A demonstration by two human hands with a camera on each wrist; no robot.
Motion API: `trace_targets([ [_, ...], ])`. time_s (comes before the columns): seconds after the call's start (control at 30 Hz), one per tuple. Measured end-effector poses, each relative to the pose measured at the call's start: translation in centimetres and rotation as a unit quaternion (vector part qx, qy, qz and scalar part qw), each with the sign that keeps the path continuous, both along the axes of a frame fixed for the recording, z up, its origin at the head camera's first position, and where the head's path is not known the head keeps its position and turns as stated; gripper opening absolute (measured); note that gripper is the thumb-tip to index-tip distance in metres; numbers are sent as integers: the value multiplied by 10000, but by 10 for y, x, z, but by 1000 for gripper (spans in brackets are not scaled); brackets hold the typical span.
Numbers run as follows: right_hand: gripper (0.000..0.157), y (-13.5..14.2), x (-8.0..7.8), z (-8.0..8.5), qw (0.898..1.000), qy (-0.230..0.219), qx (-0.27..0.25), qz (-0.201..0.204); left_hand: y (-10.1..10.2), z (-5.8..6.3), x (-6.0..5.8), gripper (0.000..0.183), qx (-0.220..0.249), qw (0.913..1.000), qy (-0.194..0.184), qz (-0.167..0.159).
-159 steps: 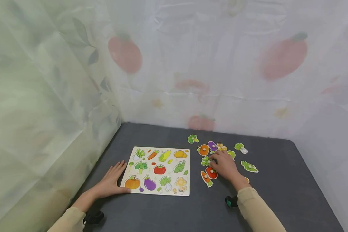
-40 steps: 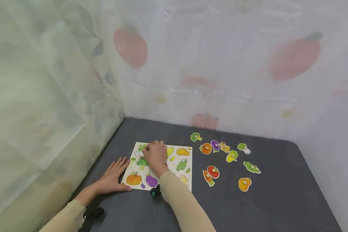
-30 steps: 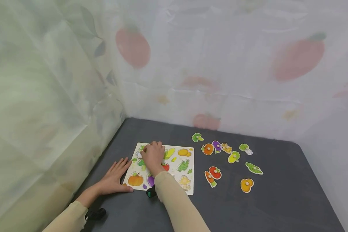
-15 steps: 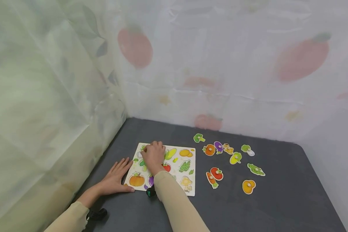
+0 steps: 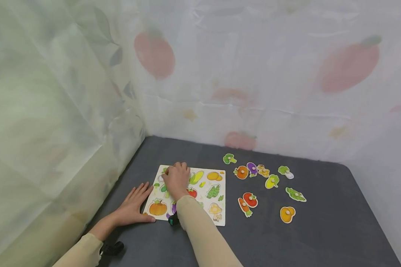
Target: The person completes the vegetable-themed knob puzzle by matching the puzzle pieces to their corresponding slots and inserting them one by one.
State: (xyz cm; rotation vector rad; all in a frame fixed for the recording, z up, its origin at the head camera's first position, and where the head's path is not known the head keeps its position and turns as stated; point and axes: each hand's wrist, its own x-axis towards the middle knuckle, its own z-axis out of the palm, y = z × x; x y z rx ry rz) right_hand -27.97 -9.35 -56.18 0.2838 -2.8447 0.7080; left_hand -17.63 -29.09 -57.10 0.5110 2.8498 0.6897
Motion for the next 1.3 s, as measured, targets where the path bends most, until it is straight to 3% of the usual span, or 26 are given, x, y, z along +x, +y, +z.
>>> trace_targets([
  [0.33, 16, 3, -1, 4, 9994, 210, 246, 128, 2, 2, -1, 127, 16, 9999, 120, -27],
  [0.57, 22, 19, 0, 17, 9973, -72, 368, 638, 2, -2, 1, 128, -67, 9999, 144, 19],
  [0.8, 31, 75, -9, 43, 9949, -254, -387, 891, 3, -5, -3, 129, 46, 9998, 183, -15],
  [0.97, 34, 123, -12, 60, 9929, -88, -724, 940, 2, -7, -2, 130, -50, 9999, 141, -21],
  [1.17, 38, 176, -7, 72, 9918, 124, -943, 852, 1, -6, -1, 129, -19, 10000, 86, 12],
  [1.3, 37, 209, 4, 74, 9906, 229, -1061, 828, 0, -9, -2, 129, 16, 9999, 103, 10],
])
